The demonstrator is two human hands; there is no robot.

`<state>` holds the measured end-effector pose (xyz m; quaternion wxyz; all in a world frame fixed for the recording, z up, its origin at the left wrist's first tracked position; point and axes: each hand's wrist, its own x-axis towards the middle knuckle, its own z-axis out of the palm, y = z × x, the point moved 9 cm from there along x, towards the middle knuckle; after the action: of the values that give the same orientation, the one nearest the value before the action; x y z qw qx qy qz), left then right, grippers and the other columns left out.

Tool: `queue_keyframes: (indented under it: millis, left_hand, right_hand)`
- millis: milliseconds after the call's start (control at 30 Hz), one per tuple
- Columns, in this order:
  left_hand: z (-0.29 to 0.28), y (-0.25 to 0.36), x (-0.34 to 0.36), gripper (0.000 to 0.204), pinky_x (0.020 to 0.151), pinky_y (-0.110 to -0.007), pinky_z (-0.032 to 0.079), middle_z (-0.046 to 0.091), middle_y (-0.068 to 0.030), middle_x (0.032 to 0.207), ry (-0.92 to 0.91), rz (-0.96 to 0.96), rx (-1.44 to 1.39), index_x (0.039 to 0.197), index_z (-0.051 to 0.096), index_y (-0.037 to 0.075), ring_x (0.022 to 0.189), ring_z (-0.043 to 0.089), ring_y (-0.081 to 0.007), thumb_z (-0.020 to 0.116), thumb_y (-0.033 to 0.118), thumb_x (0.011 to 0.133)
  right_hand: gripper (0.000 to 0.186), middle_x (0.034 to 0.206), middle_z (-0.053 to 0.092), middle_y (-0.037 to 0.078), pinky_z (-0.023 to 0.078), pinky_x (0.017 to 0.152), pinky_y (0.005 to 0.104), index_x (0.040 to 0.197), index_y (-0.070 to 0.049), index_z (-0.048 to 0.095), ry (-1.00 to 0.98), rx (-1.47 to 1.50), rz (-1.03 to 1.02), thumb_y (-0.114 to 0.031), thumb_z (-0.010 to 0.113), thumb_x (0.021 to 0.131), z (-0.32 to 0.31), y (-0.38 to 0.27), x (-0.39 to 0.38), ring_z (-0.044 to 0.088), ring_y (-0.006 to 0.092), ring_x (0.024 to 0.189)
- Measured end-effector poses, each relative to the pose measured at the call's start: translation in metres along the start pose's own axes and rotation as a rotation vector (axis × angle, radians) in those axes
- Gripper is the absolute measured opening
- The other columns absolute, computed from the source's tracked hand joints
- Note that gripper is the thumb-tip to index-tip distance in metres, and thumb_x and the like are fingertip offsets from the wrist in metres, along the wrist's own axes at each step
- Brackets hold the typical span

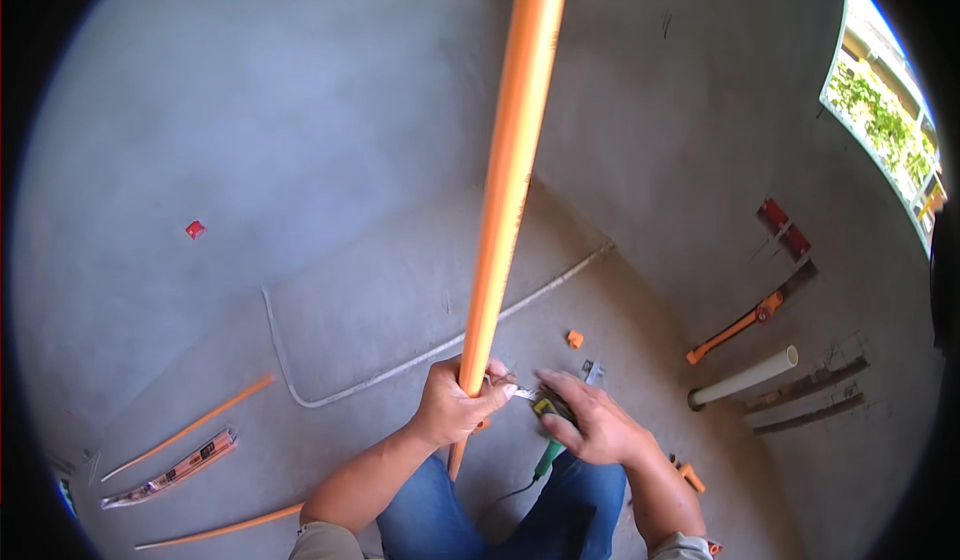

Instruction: The person picks up an orange PVC pipe, measures a section with a tape measure, uses a handheld heating tool to fuse the pipe ends, and assembles a network of pipes and elbow connectors on the concrete floor.

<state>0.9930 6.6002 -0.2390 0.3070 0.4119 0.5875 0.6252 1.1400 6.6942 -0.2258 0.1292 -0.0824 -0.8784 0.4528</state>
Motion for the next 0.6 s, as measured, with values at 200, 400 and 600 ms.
queue_keyframes:
  millis: [200,400,600]
  left_hand:
    - [-0.087,0.023,0.023,0.020,0.045,-0.021,0.042,0.063,-0.0069,0.084,0.242,0.016,-0.117,0.103,0.060,0.000,0.052,0.050,-0.0053,0.072,-0.001,0.087]
    - [-0.113,0.019,0.043,0.024,0.043,-0.021,0.040,0.062,-0.0071,0.083,0.282,0.029,-0.308,0.108,0.057,0.001,0.049,0.047,-0.0045,0.073,0.002,0.089]
    - [-0.104,-0.032,0.059,0.048,0.040,-0.023,0.038,0.057,-0.0077,0.071,0.227,0.038,-0.256,0.104,0.054,0.003,0.042,0.040,-0.0058,0.044,0.051,0.106]
  right_hand:
    - [0.039,0.106,0.068,0.023,0.051,0.092,0.0455,0.117,-0.003,0.067,0.048,-0.218,0.573,-0.027,0.063,0.086,-0.039,0.141,-0.151,0.064,0.0422,0.103]
    - [0.028,0.085,0.072,0.013,0.054,0.066,0.0397,0.098,0.000,0.069,-0.033,-0.157,0.707,-0.025,0.060,0.093,-0.014,0.178,-0.261,0.068,0.0279,0.076]
    - [0.029,0.089,0.075,0.014,0.055,0.081,0.0354,0.101,0.003,0.074,0.165,0.329,0.891,-0.023,0.062,0.093,-0.018,0.156,-0.209,0.071,0.0231,0.083]
